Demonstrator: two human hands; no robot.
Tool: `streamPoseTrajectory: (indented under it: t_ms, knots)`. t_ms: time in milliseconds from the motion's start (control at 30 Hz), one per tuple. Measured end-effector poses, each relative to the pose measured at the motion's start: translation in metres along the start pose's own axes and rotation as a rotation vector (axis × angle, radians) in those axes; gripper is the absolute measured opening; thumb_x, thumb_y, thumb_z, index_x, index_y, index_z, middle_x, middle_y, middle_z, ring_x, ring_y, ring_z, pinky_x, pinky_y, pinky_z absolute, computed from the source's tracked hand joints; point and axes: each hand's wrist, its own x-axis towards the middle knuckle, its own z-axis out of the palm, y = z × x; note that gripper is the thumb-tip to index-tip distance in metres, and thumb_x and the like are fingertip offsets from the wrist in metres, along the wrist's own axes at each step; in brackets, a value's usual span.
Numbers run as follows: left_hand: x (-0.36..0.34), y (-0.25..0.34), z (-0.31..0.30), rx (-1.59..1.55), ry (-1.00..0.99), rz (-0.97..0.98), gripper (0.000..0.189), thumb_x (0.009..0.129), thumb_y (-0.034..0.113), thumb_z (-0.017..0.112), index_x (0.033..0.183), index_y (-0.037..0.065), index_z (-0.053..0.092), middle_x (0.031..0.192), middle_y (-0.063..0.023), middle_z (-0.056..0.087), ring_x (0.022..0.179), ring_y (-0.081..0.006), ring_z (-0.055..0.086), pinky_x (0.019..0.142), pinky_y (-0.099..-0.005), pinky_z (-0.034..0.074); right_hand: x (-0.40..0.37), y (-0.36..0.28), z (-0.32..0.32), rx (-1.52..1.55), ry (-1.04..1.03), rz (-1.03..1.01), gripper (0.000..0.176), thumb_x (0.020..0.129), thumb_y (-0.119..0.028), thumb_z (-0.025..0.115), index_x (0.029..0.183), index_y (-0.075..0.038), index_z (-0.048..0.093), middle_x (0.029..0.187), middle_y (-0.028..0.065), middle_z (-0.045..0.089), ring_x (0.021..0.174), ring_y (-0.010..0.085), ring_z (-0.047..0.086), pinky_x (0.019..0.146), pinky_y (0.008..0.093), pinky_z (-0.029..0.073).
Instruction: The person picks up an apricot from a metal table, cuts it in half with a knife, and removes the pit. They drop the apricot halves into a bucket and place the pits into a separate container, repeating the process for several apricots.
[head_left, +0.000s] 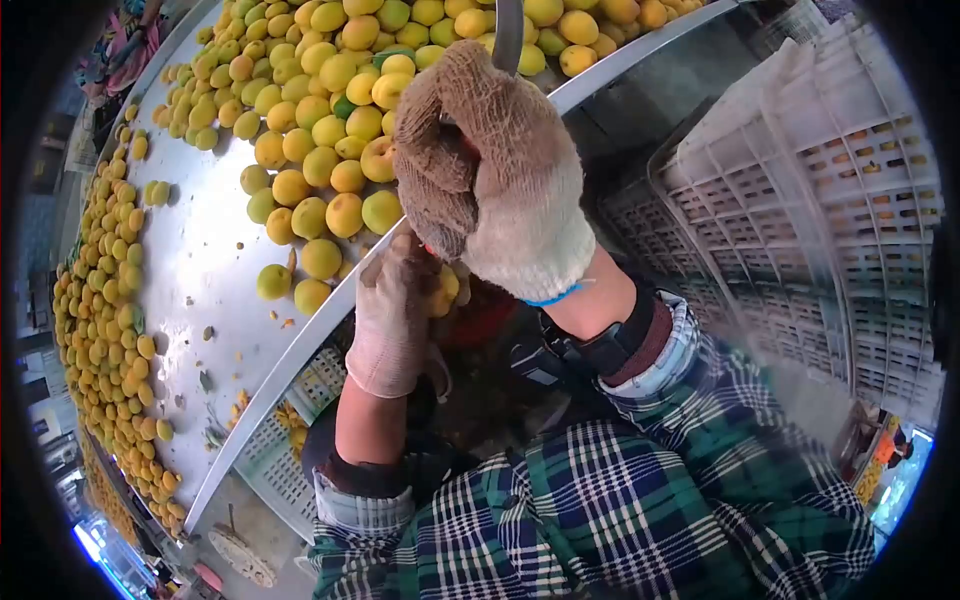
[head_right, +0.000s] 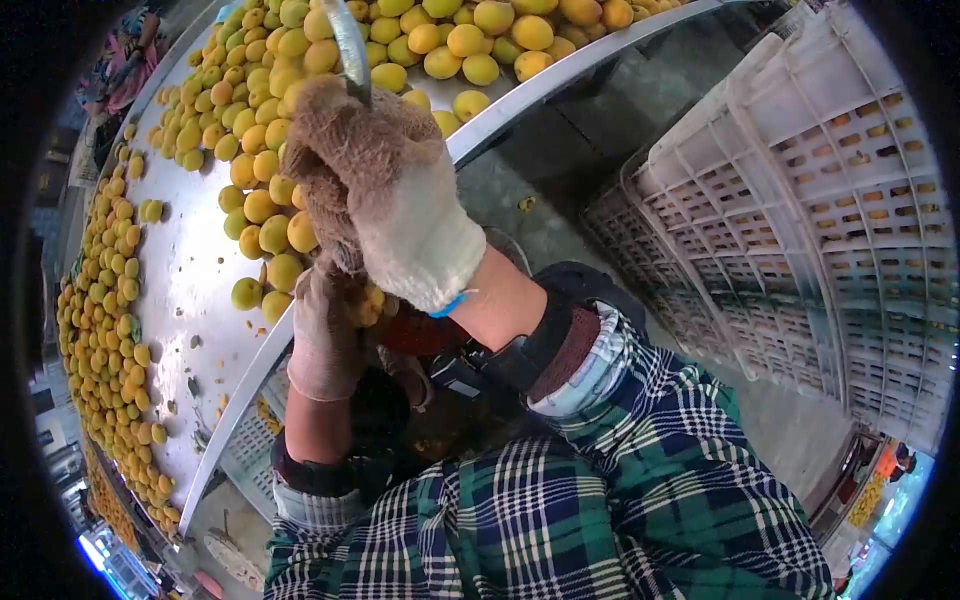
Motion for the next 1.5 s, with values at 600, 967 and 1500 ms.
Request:
streamPoseTrajectory:
  t_ms: [600, 967, 1500]
  knots:
    - [0.014, 0.001, -0.025, -1.077, -0.029, -0.664, 0.052, 0.097, 0.051, 0.045, 0.097, 0.001, 0.059, 0.075, -0.0095, 0.060, 0.053, -0.0151, 0.054, 0.043, -0.0202, 0.039, 0.017, -0.014, -0.009, 0.462, 0.290, 0.262, 0.038, 0.099, -0.045, 0.043, 0.075, -0.016, 0.049, 0.057, -0.0078, 0.026, 0.041, 0.0074, 0.023, 0.038, 0.0246, 0.019]
    - [0.014, -0.006, -0.045, -0.733, 0.261, -0.322, 0.054, 0.100, 0.049, 0.040, 0.125, 0.003, 0.050, 0.118, -0.0099, 0.058, 0.108, -0.0206, 0.057, 0.095, -0.0337, 0.046, -0.015, 0.044, 0.021, -1.329, -0.225, -0.151, 0.040, 0.079, -0.014, 0.064, 0.117, -0.011, 0.053, 0.096, 0.0133, 0.064, 0.082, 0.0343, 0.063, 0.066, 0.0408, 0.052]
    - [0.018, -0.030, -0.077, -1.042, 0.535, -0.536, 0.041, 0.098, 0.039, 0.041, 0.114, 0.004, 0.054, 0.093, -0.0100, 0.064, 0.073, -0.0208, 0.060, 0.067, -0.0344, 0.051, -0.003, 0.006, 0.007, -1.161, -0.606, -0.049, 0.012, 0.079, -0.014, 0.067, 0.084, -0.005, 0.061, 0.075, 0.0117, 0.062, 0.072, 0.0284, 0.064, 0.060, 0.0362, 0.049]
